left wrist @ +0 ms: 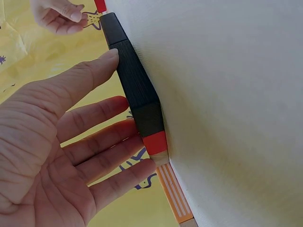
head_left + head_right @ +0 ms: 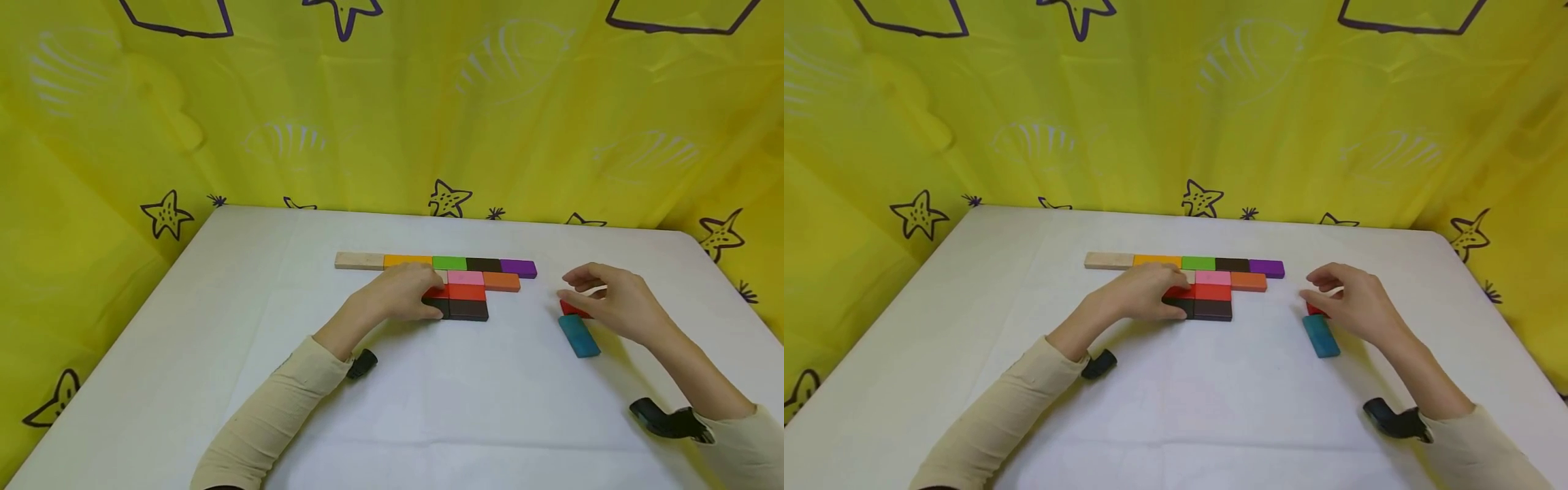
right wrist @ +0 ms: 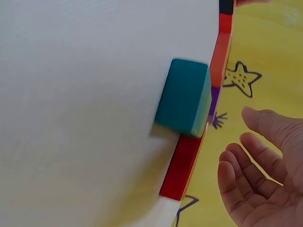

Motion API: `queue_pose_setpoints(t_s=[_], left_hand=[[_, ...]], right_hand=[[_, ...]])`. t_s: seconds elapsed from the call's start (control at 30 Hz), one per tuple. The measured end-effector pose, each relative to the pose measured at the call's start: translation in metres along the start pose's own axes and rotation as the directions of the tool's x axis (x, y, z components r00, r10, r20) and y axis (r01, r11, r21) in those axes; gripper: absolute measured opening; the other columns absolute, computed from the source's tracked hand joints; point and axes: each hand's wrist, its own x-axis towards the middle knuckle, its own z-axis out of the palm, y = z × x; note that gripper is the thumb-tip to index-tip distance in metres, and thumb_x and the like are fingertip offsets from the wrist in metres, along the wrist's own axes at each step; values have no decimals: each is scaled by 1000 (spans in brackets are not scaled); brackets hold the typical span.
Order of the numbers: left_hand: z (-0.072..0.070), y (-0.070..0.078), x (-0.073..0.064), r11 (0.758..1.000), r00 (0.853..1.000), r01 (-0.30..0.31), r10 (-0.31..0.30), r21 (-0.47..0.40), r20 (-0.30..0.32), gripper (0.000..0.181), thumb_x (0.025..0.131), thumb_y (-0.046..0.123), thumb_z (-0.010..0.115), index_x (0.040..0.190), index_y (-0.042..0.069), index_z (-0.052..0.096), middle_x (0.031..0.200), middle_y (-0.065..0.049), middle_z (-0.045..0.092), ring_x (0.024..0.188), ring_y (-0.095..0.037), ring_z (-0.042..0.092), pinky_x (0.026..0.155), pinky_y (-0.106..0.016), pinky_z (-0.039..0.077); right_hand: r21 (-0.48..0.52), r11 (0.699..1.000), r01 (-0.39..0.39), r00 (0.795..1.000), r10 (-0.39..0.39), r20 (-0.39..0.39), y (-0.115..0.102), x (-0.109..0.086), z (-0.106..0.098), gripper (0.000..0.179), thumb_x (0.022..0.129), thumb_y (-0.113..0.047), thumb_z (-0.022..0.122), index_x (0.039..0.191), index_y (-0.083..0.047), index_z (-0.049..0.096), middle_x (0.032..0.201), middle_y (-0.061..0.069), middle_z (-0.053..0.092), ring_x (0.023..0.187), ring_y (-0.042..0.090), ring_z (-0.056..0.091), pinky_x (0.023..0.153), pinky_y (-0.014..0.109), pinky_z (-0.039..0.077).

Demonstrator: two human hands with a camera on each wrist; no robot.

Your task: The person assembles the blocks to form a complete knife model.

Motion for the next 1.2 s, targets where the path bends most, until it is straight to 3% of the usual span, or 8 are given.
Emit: queue_pose_setpoints(t_s=[0.2, 0.43, 0.67, 0.87, 1.2], left_hand=[[0, -1, 0, 1000, 1000, -3, 3, 1, -1, 32, 92, 34, 77, 114, 12, 71, 93, 1, 58, 94, -16, 52, 83, -30, 42], [0, -1, 0, 1000, 1000, -4, 4, -3, -3, 31, 92, 33, 77, 115, 12, 71, 93, 1, 58, 94, -16, 52, 82, -30, 42], [0, -1, 0, 1000, 1000, -6, 6, -4, -4, 31, 92, 33, 77, 114, 12, 71, 92, 0, 58, 93, -16, 52, 82, -30, 42], [0, 0, -1, 1000, 1000, -6, 6, -4, -9, 29, 92, 33, 78, 112, 12, 71, 90, 1, 56, 92, -16, 51, 81, -30, 41], [-1, 1, -1, 1000, 1000, -2, 2, -1, -4, 30, 92, 33, 78, 113, 12, 71, 91, 0, 57, 92, -17, 52, 82, -30, 41]], right_hand=[[-13, 998, -60, 998, 60, 24, 17, -9, -10, 40, 98, -30, 71, 120, 4, 66, 109, 22, 69, 98, 41, 66, 68, 10, 46], [-58, 993, -106, 987, 112, 116, 35, -14, -15, 48, 101, -34, 65, 128, 5, 61, 118, 28, 65, 104, 45, 62, 71, 25, 49], [-36, 998, -59, 981, 65, 183, 46, -17, -12, 43, 96, -14, 70, 132, 6, 59, 120, 26, 63, 110, 41, 55, 73, 12, 45], [-25, 998, -64, 980, 67, 189, 48, -18, -11, 47, 90, -9, 75, 132, 6, 58, 122, 27, 62, 111, 42, 54, 73, 12, 45], [-53, 996, -69, 985, 76, 152, 48, -17, -11, 40, 88, -11, 79, 121, 4, 64, 102, 13, 67, 94, 31, 59, 68, 18, 48]])
